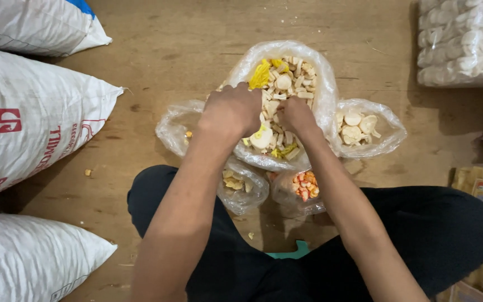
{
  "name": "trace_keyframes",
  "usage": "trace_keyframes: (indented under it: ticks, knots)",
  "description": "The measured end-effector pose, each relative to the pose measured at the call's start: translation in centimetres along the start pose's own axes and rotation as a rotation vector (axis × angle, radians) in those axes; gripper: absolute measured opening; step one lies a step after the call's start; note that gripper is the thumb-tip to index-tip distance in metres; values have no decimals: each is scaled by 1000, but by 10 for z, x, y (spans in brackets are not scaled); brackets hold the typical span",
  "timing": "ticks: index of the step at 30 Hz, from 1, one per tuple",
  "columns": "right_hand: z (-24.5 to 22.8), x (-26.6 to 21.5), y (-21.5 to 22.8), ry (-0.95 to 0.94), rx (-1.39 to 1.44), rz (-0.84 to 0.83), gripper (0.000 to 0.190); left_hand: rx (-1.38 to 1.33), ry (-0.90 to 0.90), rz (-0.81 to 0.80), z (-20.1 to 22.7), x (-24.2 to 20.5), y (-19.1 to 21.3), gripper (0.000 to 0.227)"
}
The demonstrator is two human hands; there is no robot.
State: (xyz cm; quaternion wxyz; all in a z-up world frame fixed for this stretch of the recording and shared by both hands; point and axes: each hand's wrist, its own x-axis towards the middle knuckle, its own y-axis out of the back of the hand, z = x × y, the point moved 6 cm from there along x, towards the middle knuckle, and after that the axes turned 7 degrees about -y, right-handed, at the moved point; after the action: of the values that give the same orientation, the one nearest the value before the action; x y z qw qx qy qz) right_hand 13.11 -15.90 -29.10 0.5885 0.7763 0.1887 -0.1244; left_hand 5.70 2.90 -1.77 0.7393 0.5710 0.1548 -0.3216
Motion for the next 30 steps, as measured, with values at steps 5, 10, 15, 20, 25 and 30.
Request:
trace_keyframes:
  ticks: [5, 10, 15, 20, 25, 30]
  knots:
    - [-16, -15, 20, -242, 6, -128, 39, -13, 9, -1, -11, 3, -8, 50]
    - [-28, -18, 38, -279, -33, -199, 51, -12, 22, 9, -19, -4, -4, 49]
    - [-27, -4, 27, -272, -29, -177, 49, -21, 28, 25, -31, -1, -8, 51]
    - [-48, -31, 62, -247, -60, -195, 54, -14, 9, 51, -32, -17, 3, 52]
    - [-74, -50, 133, -158, -143, -176, 56, -16, -61, 130, -23, -20, 19, 47]
    - [-133, -113, 223, 10, -21, -310, 32, 117, -212, 371, -10, -19, 41, 26]
